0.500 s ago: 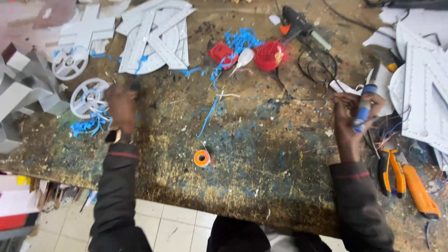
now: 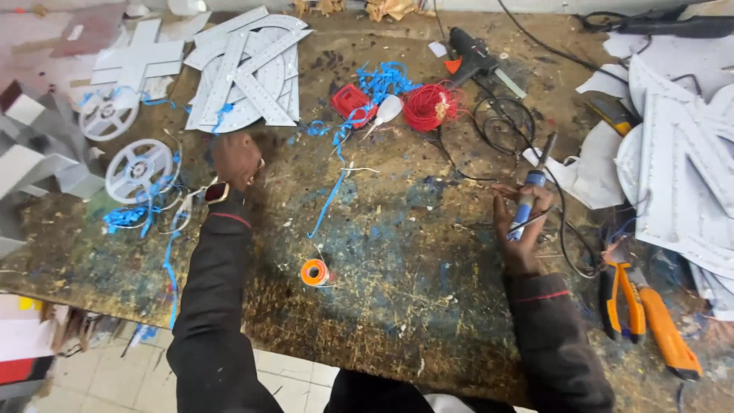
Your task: Soldering electrical wires to LED strips on a letter-shaped sign component at a workbench.
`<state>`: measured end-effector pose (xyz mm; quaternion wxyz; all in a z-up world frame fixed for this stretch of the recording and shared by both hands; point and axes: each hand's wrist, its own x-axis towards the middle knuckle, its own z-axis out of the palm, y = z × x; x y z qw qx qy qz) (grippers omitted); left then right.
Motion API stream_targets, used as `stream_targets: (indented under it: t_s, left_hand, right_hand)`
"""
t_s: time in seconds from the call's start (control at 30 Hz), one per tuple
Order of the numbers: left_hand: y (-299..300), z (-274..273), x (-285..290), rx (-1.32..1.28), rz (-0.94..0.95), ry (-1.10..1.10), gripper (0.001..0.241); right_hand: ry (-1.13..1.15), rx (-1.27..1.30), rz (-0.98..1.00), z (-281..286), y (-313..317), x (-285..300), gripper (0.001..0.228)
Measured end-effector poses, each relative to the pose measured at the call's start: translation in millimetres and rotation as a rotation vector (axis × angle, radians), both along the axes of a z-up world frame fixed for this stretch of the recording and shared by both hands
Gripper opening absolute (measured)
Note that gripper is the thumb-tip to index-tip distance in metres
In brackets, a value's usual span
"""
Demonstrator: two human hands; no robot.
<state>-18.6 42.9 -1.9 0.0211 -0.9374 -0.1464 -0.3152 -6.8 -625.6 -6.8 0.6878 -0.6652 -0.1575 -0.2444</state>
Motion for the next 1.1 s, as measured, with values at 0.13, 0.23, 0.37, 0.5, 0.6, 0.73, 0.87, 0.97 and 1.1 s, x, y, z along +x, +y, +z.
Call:
stream_targets:
  t_s: [0.13,0.23,0.37,0.5,0.6,0.73,0.87,0.97,1.1]
  left_hand:
    - [28,52,-51,0.004,0.336,0.416,0.076]
    - [0,77,-71,-0.007,0.805,0.157,0.056]
    - [1,38,-41,0.116,0.621,0.159,0.026]
    - [-73,31,-1,-0.413,-0.208,0.155,0.031]
    - [-145,48,28,-0.632,-0.516,0.158,0.062]
    - [-138,-54,99,-0.392,-0.415,0.365,0.076]
    - [-130,-20,51,-0.293,-0.377,0.412,0.022]
    - [-104,24,-21,-0.461,-0.456,0.380,0.003]
    - [69,12,-87,-0.743,-0.191,0.070,0.031]
  right_hand:
    - [0.038,0.010,0.089,15,9,-9,0.059]
    - [0.043,-0.036,0.057,36,19,-19,0.062]
    - [-0.070,-0.051,0.036,24,19,-12,0.057]
    - [-0.081,-0.001,0.061,10,12,-4,0.061]
    - [-0.030,0.007,0.059,31,19,-19,0.058]
    - [-0.011,-0.019,-0.041,38,15,-24,0.059]
    - [0.019,-0.002,-0.047,33,17,-17,0.061]
    - [-0.010,0.054,0.024,36,21,-24,0.051]
    - [0.115,0.073,0.015,33,22,-21,0.063]
